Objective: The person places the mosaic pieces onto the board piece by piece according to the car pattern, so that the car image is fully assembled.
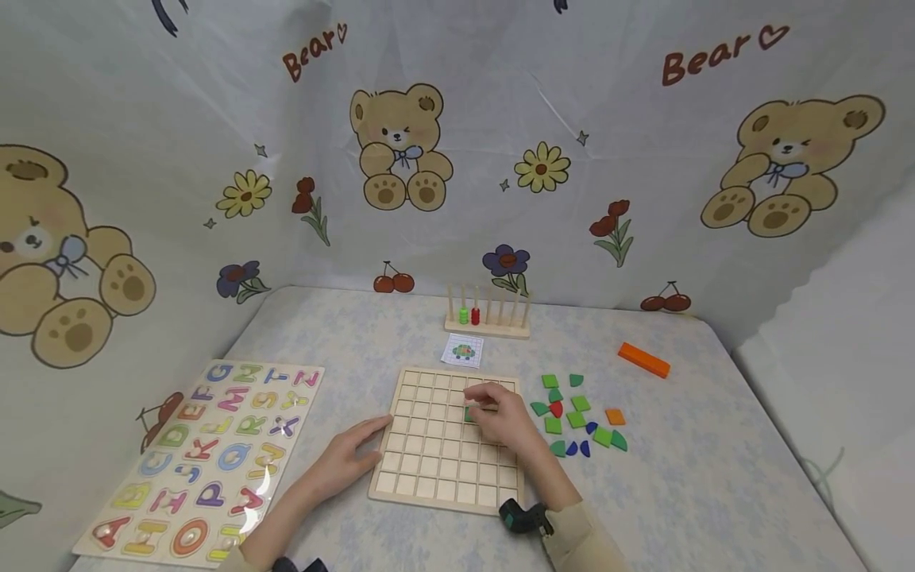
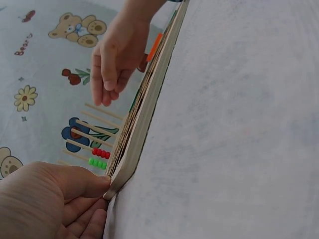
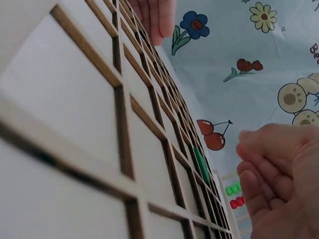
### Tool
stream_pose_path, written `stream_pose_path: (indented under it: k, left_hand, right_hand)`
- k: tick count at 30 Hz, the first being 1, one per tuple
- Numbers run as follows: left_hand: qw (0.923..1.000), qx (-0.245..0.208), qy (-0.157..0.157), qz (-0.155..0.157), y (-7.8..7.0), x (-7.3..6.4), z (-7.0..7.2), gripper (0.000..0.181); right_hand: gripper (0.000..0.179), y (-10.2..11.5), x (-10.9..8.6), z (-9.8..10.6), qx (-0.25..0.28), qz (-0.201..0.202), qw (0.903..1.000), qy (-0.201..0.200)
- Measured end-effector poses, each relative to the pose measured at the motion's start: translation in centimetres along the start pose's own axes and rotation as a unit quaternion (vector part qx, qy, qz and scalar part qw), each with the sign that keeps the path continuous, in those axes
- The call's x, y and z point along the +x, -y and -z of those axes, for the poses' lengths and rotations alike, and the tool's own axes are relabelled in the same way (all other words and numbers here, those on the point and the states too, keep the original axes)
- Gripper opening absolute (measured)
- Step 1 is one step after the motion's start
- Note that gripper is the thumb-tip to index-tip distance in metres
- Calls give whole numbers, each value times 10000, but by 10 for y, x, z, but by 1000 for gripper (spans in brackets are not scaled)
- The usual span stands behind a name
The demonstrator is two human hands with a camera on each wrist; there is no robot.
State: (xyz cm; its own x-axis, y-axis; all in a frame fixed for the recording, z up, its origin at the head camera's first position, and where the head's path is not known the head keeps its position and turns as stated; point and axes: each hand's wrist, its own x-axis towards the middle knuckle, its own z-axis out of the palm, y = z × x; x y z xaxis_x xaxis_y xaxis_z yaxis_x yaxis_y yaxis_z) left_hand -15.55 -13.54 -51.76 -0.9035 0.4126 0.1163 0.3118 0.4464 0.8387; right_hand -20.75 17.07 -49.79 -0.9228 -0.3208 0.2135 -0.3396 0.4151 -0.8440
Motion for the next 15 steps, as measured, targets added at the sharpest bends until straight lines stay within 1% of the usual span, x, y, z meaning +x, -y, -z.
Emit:
stream_pose_path:
  k: [1,2,4,6,8,9,13,15]
  left_hand:
    - [10000,-3,4,1,0,0,0,56]
    - [10000,-1,6,20,-1,0,0,56]
    - [10000,41,-10,37,-2,0,-1,56]
    - [9999,110,-37,49,-1,1,-1,56]
    - [9998,151,-57,67,-2,0,-2,56]
    - [9998,147,-59,73,-2,0,-2,56]
    - [9999,104,-49,67,-2,-1,-2,56]
    - [9999,66,-46,66,-3,-1,-1,56]
  right_hand:
    - [27,7,-1,4,130,-64,9999,-27]
    - [28,10,-1,8,206,-10,9998,-81]
    - [29,26,-4,19,371,-16,9993,-101]
    - [29,35,-6,31,455,-39,9988,-147]
    - [30,26,-7,42,382,91,9987,-313]
    - [30,23,-8,48,372,31,9987,-361]
    - [30,-12,-11,71,126,166,9966,-791]
    - [30,-22,-13,83,-39,120,9955,-941]
